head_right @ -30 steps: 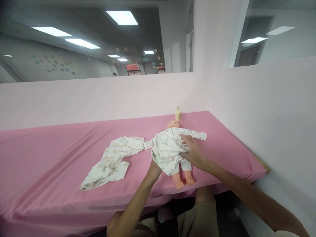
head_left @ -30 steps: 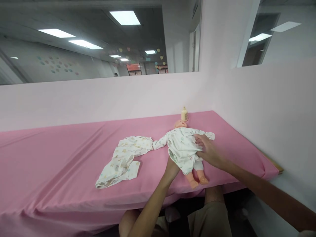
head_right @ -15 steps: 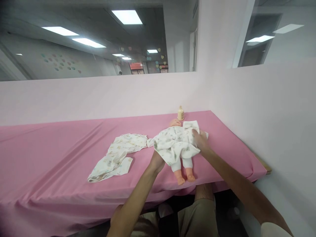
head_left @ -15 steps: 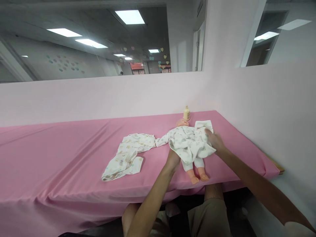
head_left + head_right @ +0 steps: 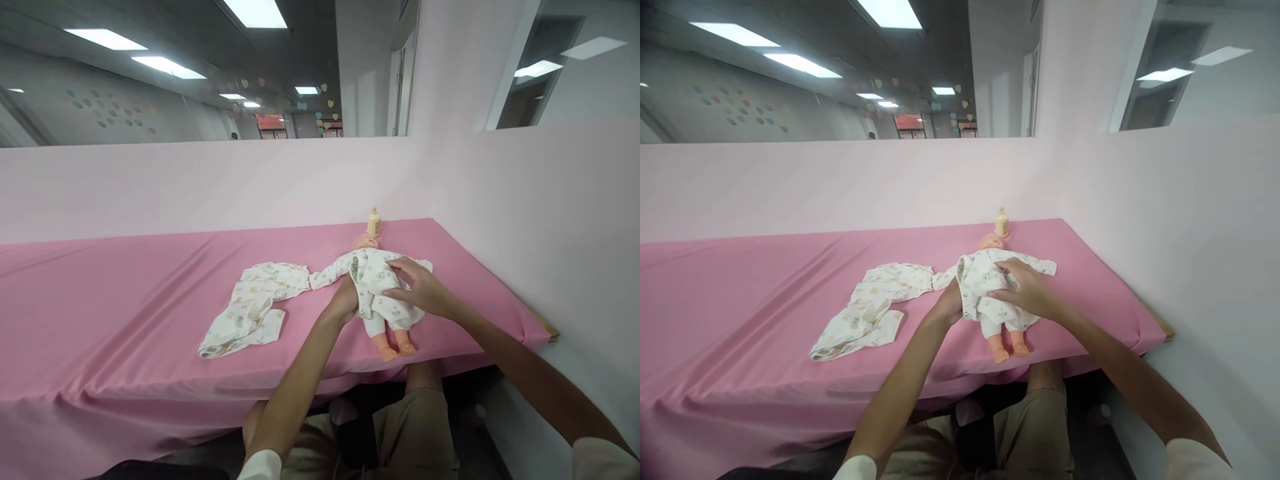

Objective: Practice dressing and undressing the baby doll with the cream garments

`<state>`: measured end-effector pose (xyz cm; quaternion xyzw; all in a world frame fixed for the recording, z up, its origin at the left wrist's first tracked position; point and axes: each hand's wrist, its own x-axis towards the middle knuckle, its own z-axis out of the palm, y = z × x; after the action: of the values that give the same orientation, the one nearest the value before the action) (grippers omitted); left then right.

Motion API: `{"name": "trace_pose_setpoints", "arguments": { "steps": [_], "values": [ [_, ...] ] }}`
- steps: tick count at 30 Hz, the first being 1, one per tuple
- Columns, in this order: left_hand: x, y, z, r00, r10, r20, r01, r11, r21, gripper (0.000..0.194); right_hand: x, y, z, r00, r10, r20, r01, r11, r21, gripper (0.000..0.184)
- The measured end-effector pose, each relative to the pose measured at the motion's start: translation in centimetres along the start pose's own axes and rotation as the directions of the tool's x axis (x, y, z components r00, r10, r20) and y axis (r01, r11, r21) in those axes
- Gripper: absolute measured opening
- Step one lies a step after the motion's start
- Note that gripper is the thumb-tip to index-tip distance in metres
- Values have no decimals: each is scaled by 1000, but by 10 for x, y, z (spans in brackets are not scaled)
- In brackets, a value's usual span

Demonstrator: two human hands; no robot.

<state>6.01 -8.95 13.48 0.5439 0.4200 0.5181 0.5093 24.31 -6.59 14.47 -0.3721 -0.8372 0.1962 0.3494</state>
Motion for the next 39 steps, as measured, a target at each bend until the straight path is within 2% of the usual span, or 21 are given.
{"name": "trace_pose_setpoints", "arguments": {
  "steps": [2,3,7,10,13,16,18,20,23,25,27,28,30,31,33,35,39],
  "values": [
    [1,0,-2,998,18,59,-19,1000,5,34,6,-12,2,1000,-3,4,4,999,-47,20],
    [2,1,-6,995,35,90,-36,999,18,33,9,-14,2,1000,17,-19,-18,999,-48,16],
    [3,11,-31,991,45,129,-79,958,276,23,18,-4,-12,967,161,-197,-146,985,86,20],
    [5,19,-51,998,-3,68,-27,896,443,15,26,8,-31,890,287,-353,-216,949,228,19],
    [11,31,-61,999,24,47,-42,892,449,9,35,16,-45,853,401,-334,-239,869,434,15],
    [21,51,-61,997,75,26,-79,911,406,12,43,19,-53,846,458,-273,-256,798,546,13],
    [29,67,-59,992,127,5,-119,919,375,14,47,22,-58,823,483,-300,-259,788,559,12],
    [37,83,-56,978,205,-33,-182,921,346,12,51,25,-64,801,495,-336,-266,798,541,11],
    [47,103,-49,948,299,-106,-252,913,320,8,52,26,-70,796,486,-362,-282,826,488,11],
    [50,113,-41,939,321,-125,-269,910,315,6,47,17,-70,793,425,-437,-242,877,415,13],
    [52,119,-29,938,331,-103,-284,904,318,5,40,-2,-65,812,263,-521,-127,951,281,18],
    [52,121,-23,940,333,-79,-292,900,323,4,37,-14,-62,841,147,-520,-44,977,207,20],
    [50,123,-10,943,331,-18,-306,892,333,4,33,-38,-55,933,-44,-357,97,986,133,20],
    [49,124,-3,944,329,6,-311,888,339,4,32,-49,-52,960,-77,-268,118,983,141,21],
    [47,126,8,943,330,29,-318,878,359,5,35,-63,-47,986,-70,-154,100,976,196,20],
    [44,126,17,942,335,26,-319,865,387,7,41,-67,-44,996,-13,-83,33,969,246,18],
    [43,123,23,950,309,53,-303,860,410,9,50,-58,-43,990,130,-56,-106,942,317,11]
  ]
}}
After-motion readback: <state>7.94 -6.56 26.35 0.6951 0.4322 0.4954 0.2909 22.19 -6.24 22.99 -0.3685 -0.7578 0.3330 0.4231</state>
